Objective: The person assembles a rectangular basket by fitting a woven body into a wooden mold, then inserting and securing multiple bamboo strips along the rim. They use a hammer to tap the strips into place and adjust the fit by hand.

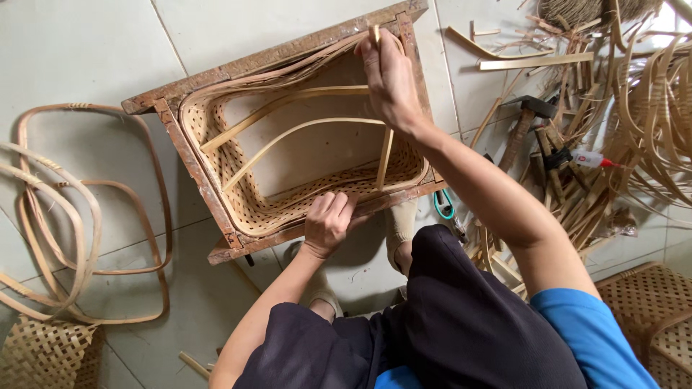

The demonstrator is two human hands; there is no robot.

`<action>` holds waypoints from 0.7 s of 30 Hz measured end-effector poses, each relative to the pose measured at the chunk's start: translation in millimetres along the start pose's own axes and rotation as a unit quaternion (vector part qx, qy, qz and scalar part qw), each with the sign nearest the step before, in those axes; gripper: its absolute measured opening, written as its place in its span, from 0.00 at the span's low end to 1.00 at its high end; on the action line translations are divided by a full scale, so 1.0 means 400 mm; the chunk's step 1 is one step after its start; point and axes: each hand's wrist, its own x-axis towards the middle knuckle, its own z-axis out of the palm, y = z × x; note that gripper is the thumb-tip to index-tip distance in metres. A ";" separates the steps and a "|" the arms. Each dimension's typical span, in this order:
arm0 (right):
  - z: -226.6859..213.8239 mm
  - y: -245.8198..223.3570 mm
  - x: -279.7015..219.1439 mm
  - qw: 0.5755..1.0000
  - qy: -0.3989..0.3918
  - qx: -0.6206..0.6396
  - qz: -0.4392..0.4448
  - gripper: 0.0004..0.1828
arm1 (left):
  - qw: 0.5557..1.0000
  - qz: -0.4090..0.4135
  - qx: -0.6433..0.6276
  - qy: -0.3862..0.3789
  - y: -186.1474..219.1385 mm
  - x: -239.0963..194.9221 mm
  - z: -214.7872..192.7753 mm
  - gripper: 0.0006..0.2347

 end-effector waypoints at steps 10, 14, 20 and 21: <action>0.043 0.117 -0.007 1.000 -0.012 -0.010 0.022 0.15 | 1.000 -0.014 0.010 -0.006 0.007 0.005 0.004 0.20; 0.065 0.142 0.010 0.999 -0.028 -0.007 0.039 0.15 | 1.000 0.007 0.003 -0.009 -0.007 0.063 -0.025 0.24; 0.102 0.157 0.006 0.990 -0.031 -0.138 -0.003 0.15 | 0.994 -0.001 0.049 0.099 -0.242 0.297 -0.030 0.14; 0.107 0.148 0.013 0.988 -0.041 -0.147 0.018 0.14 | 0.989 -0.007 0.096 0.113 -0.297 0.339 -0.022 0.17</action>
